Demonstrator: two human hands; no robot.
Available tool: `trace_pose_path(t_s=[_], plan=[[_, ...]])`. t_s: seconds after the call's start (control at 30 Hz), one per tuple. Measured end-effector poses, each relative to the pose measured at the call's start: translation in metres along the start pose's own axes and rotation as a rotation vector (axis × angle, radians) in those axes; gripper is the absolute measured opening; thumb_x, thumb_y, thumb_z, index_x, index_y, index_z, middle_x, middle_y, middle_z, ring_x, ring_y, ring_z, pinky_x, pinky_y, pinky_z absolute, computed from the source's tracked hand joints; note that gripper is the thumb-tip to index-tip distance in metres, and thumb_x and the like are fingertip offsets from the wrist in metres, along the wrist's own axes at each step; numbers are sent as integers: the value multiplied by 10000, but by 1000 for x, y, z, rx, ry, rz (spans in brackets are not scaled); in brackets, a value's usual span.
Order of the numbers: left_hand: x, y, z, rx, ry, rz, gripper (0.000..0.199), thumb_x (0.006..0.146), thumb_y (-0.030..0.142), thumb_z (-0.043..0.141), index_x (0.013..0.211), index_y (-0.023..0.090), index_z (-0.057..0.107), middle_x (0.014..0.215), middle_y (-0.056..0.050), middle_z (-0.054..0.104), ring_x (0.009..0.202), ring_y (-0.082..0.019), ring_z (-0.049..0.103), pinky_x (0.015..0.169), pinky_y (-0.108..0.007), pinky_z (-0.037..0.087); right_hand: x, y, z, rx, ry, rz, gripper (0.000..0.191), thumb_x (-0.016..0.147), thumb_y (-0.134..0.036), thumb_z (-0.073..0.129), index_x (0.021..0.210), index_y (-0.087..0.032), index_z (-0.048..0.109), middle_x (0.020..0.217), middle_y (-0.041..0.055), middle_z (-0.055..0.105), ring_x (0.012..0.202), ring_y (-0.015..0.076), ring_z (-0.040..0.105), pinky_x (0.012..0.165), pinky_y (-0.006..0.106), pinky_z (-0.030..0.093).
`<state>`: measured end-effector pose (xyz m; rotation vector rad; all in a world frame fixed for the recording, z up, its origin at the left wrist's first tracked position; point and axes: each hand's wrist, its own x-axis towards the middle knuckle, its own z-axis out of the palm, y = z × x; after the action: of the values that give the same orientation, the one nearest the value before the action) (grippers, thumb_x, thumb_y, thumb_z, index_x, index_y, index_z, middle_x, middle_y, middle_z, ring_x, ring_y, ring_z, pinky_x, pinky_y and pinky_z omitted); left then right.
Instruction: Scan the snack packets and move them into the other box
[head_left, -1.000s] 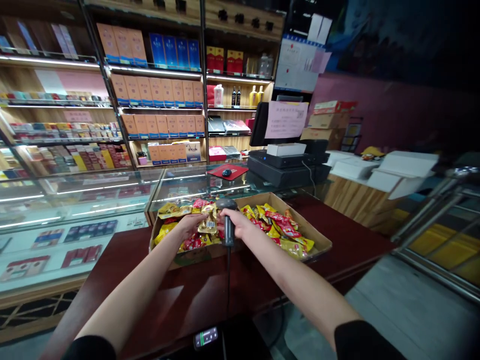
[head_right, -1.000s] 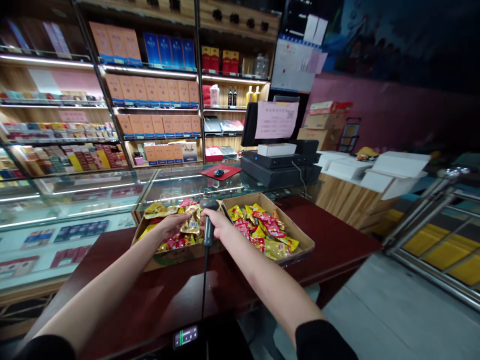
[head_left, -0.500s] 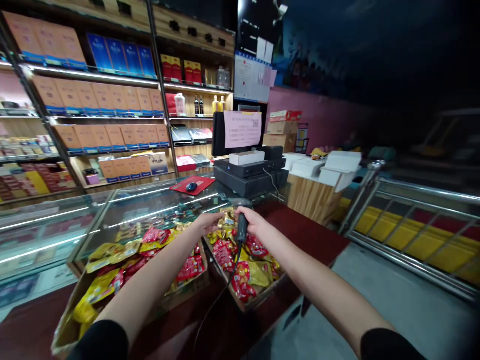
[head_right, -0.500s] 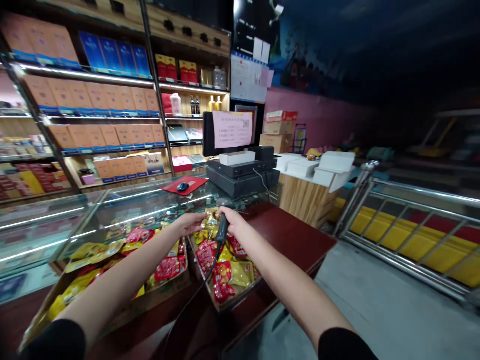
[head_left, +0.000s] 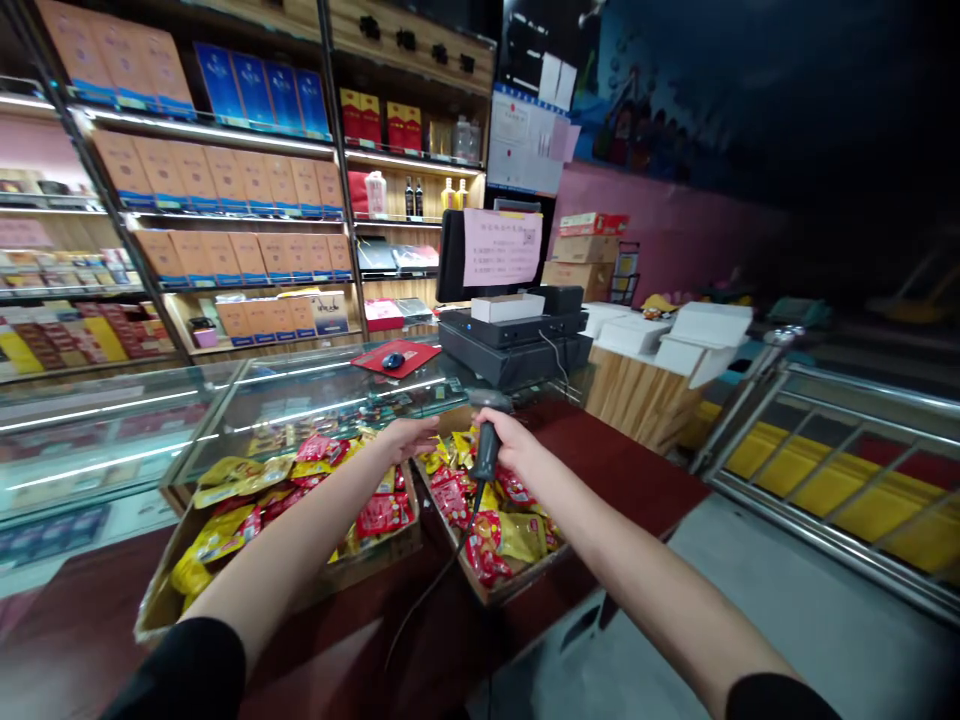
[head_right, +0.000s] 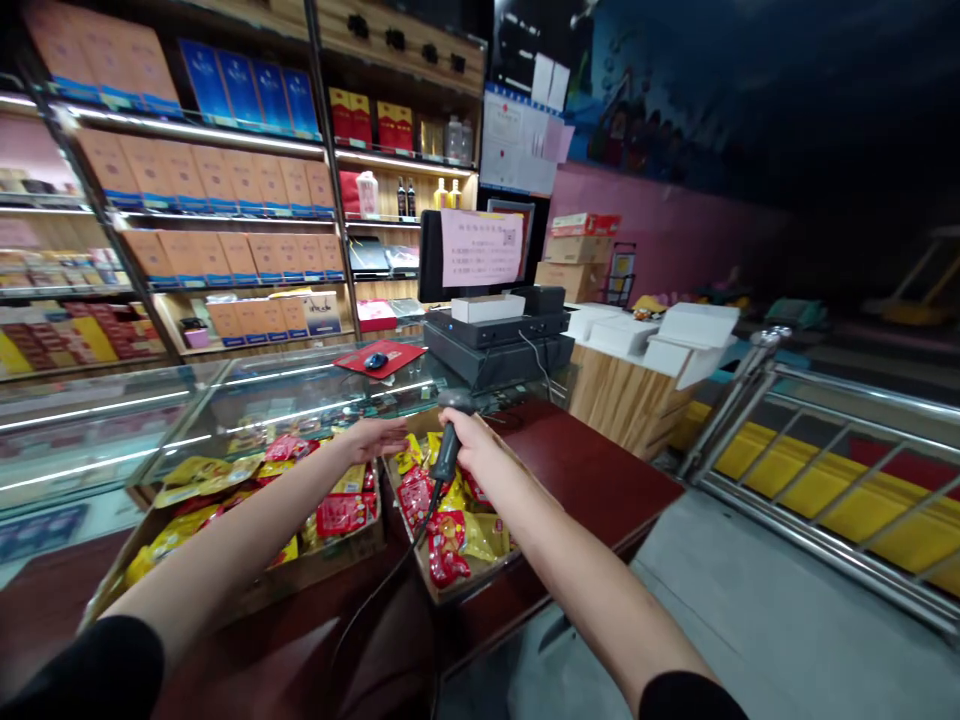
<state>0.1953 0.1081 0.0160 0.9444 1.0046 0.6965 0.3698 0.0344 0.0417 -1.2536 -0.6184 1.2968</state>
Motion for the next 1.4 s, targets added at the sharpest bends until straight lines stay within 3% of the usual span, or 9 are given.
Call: trace_pose_path(t_s=[0.23, 0.33, 0.43, 0.63, 0.83, 1.0, 1.13, 1.27, 1.4], plan=[[-68, -3, -78, 15, 72, 89, 240, 659, 262, 798, 796, 106, 676, 801, -96, 697, 697, -153, 654, 655, -255, 541, -44, 34, 81, 10, -189, 221, 43, 688, -110, 555, 686, -150, 539, 535, -28, 492, 487, 107, 492, 526, 247, 475], [-96, -18, -107, 169, 205, 177, 257, 621, 268, 812, 792, 120, 689, 701, -61, 681, 589, -130, 613, 554, -225, 502, -58, 55, 106, -2, -218, 281, 63, 681, -100, 561, 656, -148, 527, 526, -30, 490, 479, 102, 489, 535, 248, 484], [-115, -41, -125, 377, 292, 222, 238, 606, 309, 804, 725, 138, 688, 544, -19, 623, 494, -118, 563, 477, -197, 436, -66, 74, 122, -9, -201, 304, 60, 694, -110, 560, 659, -147, 528, 534, -29, 505, 480, 98, 497, 543, 245, 488], [-127, -80, -124, 733, 315, 245, 229, 637, 377, 742, 598, 163, 671, 501, -11, 604, 467, -122, 533, 470, -201, 369, -72, 101, 137, -14, -166, 310, 73, 696, -109, 549, 652, -152, 510, 523, -38, 495, 469, 98, 497, 512, 237, 471], [-119, -90, -122, 810, 369, 293, 160, 636, 266, 719, 545, 171, 628, 517, -6, 585, 506, -127, 518, 498, -218, 343, -76, 108, 138, 0, -156, 258, 82, 697, -114, 552, 645, -159, 508, 523, -38, 505, 493, 103, 526, 518, 231, 469], [-124, -80, -136, 568, 437, 409, 83, 672, 200, 695, 649, 168, 622, 583, 10, 602, 538, -107, 527, 541, -200, 381, -82, 97, 129, -52, -168, 156, 68, 645, -74, 586, 644, -142, 575, 550, -8, 579, 494, 90, 509, 505, 197, 430], [-134, -62, -145, 274, 383, 405, 166, 714, 298, 701, 746, 177, 592, 564, 31, 567, 485, -94, 507, 509, -204, 422, -87, 92, 128, -232, -247, 26, 108, 586, -50, 603, 650, -135, 621, 521, -18, 583, 460, 77, 445, 442, 192, 333], [-141, -47, -150, 131, 342, 323, 245, 704, 336, 733, 807, 166, 590, 536, 46, 522, 447, -84, 492, 469, -221, 462, -92, 98, 140, -249, -360, 98, 94, 587, -84, 615, 665, -134, 627, 442, -35, 522, 426, 82, 420, 434, 205, 320], [-146, -43, -157, 60, 323, 272, 348, 661, 352, 782, 902, 151, 629, 562, 47, 540, 437, -62, 488, 437, -189, 454, -90, 110, 149, -175, -368, 145, 92, 598, -106, 629, 688, -127, 629, 455, -32, 531, 429, 88, 454, 442, 205, 357]])
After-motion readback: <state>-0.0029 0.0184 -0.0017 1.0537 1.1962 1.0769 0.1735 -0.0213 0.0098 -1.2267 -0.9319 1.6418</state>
